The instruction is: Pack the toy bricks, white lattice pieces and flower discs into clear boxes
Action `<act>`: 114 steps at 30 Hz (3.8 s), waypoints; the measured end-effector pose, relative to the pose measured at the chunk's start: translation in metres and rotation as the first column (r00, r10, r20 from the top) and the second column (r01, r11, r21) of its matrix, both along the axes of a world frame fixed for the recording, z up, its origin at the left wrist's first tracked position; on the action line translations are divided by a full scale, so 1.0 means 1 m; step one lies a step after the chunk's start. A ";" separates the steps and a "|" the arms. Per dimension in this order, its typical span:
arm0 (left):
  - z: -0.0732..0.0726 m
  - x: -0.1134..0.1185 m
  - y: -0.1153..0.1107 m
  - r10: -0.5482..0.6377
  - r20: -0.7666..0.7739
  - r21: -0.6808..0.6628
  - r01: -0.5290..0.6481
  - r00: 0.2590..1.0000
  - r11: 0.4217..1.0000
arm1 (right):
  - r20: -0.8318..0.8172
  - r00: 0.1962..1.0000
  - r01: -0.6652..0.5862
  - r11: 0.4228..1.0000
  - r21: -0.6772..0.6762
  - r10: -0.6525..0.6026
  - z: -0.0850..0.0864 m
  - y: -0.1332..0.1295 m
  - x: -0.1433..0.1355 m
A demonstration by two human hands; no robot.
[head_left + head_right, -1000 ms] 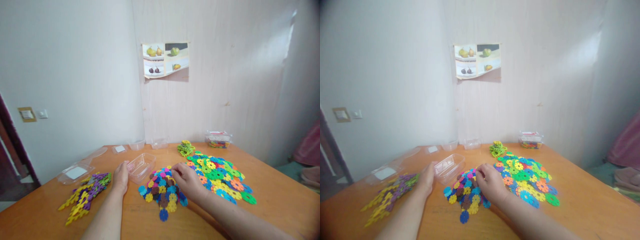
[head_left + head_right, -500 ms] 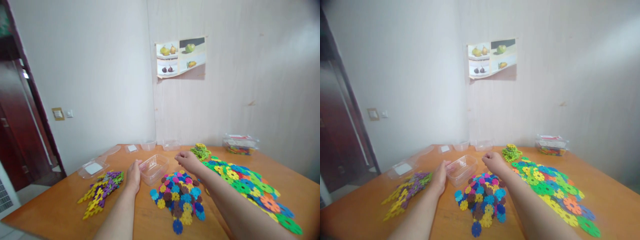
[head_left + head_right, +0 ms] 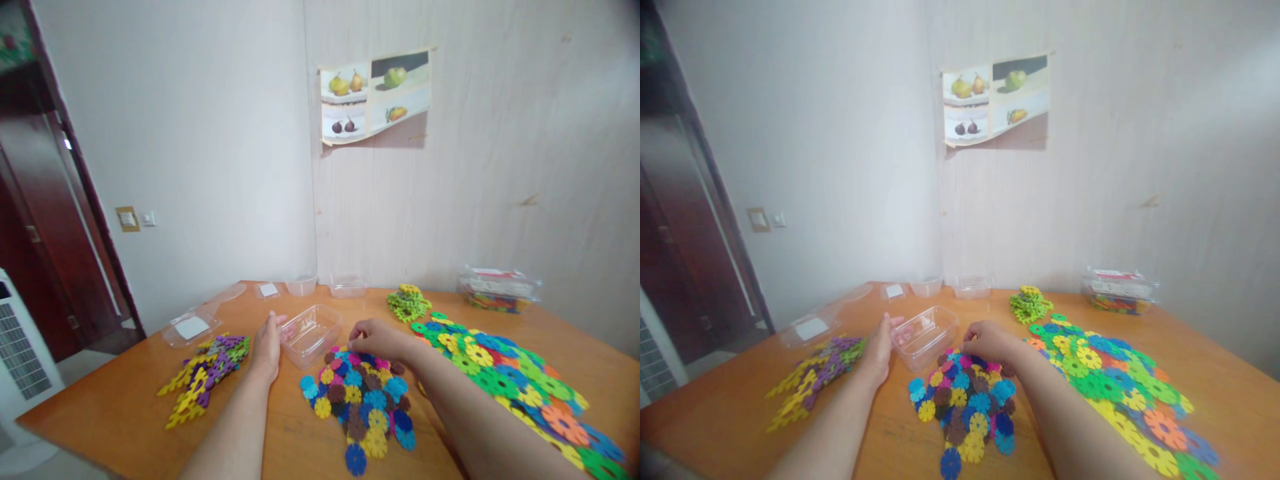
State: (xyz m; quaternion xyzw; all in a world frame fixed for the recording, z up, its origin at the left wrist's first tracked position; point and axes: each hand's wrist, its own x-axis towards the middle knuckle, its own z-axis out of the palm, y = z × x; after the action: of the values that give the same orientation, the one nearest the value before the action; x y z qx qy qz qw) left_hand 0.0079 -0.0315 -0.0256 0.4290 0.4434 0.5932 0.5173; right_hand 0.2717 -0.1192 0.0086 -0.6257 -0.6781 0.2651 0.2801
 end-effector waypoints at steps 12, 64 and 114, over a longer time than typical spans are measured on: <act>-0.003 -0.002 0.003 -0.001 -0.008 0.012 0.001 1.000 1.000 | 0.067 0.995 -0.065 0.990 -0.126 0.074 0.014 -0.011 -0.005; -0.003 0.000 0.001 0.005 -0.039 0.117 -0.001 0.999 0.993 | -0.674 0.712 0.232 0.972 -0.035 -0.194 0.014 0.003 -0.042; -0.003 0.000 -0.001 -0.011 -0.145 0.137 0.031 0.989 0.990 | -0.366 0.931 -0.040 0.996 -0.083 0.006 0.020 -0.004 -0.012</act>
State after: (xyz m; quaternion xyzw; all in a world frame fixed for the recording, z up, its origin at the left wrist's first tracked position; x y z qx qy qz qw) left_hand 0.0082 -0.0326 -0.0282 0.5101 0.4327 0.5846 0.4591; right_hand 0.2597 -0.1231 0.0287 -0.5693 -0.6090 0.4099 0.3700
